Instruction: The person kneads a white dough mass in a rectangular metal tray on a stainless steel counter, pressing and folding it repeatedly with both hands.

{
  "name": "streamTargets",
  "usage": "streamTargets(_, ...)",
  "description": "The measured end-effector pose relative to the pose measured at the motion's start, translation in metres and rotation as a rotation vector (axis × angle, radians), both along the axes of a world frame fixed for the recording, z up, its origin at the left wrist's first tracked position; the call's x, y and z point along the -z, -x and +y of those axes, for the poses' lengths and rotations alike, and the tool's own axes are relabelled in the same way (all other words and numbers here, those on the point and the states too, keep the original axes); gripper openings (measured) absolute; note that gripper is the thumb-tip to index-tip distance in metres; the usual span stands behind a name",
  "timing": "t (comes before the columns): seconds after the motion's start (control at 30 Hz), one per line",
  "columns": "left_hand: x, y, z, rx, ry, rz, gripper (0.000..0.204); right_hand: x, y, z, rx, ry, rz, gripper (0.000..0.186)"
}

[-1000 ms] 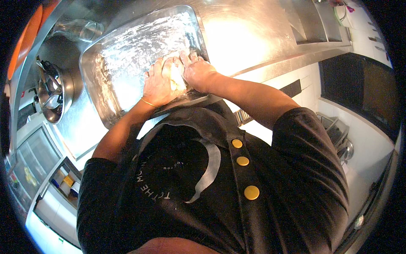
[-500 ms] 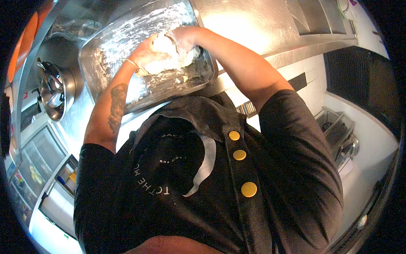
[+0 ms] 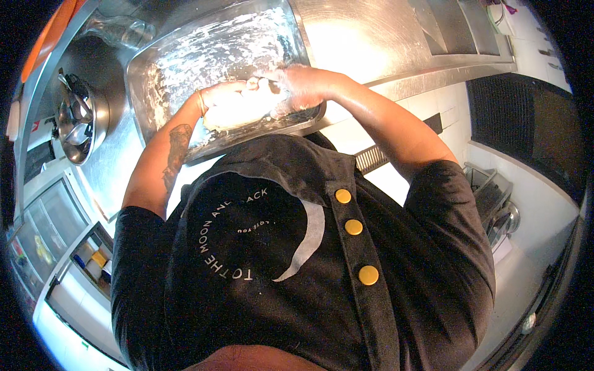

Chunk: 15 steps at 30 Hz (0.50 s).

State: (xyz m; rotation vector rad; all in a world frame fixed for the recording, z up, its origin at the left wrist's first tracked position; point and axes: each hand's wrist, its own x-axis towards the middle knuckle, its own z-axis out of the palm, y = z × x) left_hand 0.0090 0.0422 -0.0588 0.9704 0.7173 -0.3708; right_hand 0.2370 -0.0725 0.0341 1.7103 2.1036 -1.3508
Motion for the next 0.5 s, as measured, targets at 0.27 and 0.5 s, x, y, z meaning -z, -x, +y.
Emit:
streamTargets(0.27, -0.025, 0.022, -0.005, -0.057, 0.017, -0.12, 0.066, 0.006, 0.004, -0.021, -0.033, -0.097, 0.064, 0.067)
streamTargets(0.5, -0.054, 0.022, -0.044, 0.418, -1.243, -0.176, 0.101, 0.043, 0.022, -0.023, -0.316, -0.343, -0.251, 0.057)
